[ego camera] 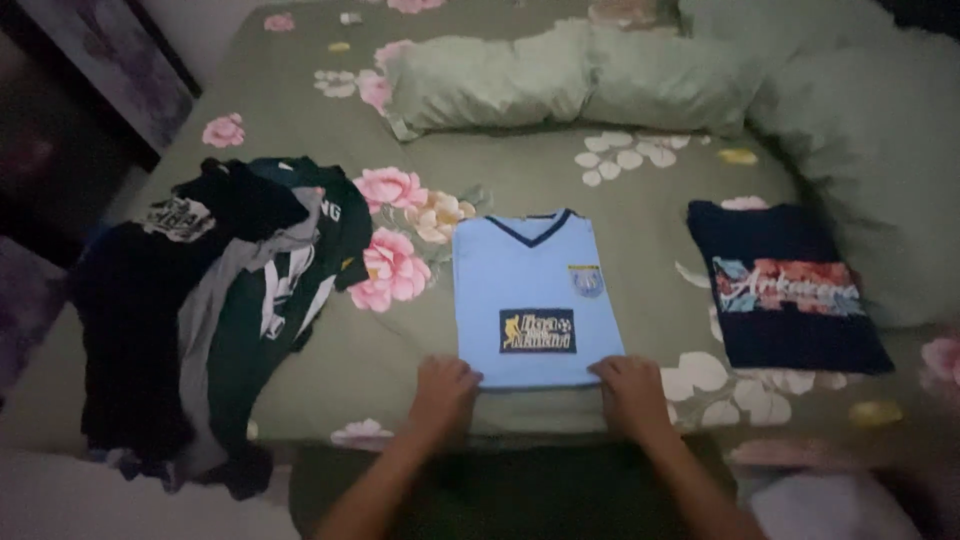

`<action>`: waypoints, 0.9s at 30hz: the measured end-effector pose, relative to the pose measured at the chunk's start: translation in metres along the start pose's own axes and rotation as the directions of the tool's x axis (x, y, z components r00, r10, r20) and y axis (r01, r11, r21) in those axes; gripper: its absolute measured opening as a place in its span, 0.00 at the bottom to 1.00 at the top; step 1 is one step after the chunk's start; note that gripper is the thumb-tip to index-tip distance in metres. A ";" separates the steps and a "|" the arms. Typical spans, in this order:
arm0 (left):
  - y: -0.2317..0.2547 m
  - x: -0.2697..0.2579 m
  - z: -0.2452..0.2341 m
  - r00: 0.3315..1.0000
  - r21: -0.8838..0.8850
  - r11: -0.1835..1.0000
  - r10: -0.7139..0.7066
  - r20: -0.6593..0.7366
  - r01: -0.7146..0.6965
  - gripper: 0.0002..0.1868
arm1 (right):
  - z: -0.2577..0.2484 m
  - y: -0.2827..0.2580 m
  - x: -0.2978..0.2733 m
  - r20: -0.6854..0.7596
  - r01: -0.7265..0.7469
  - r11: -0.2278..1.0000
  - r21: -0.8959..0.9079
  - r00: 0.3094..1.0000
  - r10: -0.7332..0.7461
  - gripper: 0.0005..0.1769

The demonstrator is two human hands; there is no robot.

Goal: The person folds a light blue t-shirt on a bed, smoothing it and folding it into a compact rectangle. They then pick up a black t-shirt from a pile and begin to fold it as well.

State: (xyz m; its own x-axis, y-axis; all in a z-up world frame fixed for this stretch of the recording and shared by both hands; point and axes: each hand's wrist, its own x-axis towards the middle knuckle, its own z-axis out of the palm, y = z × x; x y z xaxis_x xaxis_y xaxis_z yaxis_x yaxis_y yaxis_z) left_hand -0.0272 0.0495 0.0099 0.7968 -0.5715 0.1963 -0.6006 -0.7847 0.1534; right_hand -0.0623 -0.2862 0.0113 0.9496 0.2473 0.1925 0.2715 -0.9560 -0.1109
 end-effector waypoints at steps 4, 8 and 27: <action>-0.014 0.002 0.016 1.000 0.058 0.998 0.025 -0.009 -0.025 0.10 | 0.031 0.006 -0.001 0.093 -0.121 0.992 0.032 0.989 0.118 0.16; -0.004 0.028 0.020 0.998 -0.140 0.988 -0.069 0.008 0.070 0.18 | 0.038 -0.002 0.015 0.021 -0.094 0.994 0.064 0.995 0.093 0.20; 0.039 0.076 0.025 0.927 -0.096 0.942 -0.293 0.236 0.322 0.33 | 0.052 -0.044 0.057 0.051 -0.242 0.970 0.029 0.969 0.240 0.34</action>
State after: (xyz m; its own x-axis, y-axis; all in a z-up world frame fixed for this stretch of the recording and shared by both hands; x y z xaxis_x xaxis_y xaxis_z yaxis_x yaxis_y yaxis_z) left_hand 0.0119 -0.0309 0.0065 0.9297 -0.3566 -0.0919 -0.3155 -0.9000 0.3007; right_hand -0.0124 -0.2218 -0.0233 0.9938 0.0182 0.1101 0.0382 -0.9825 -0.1826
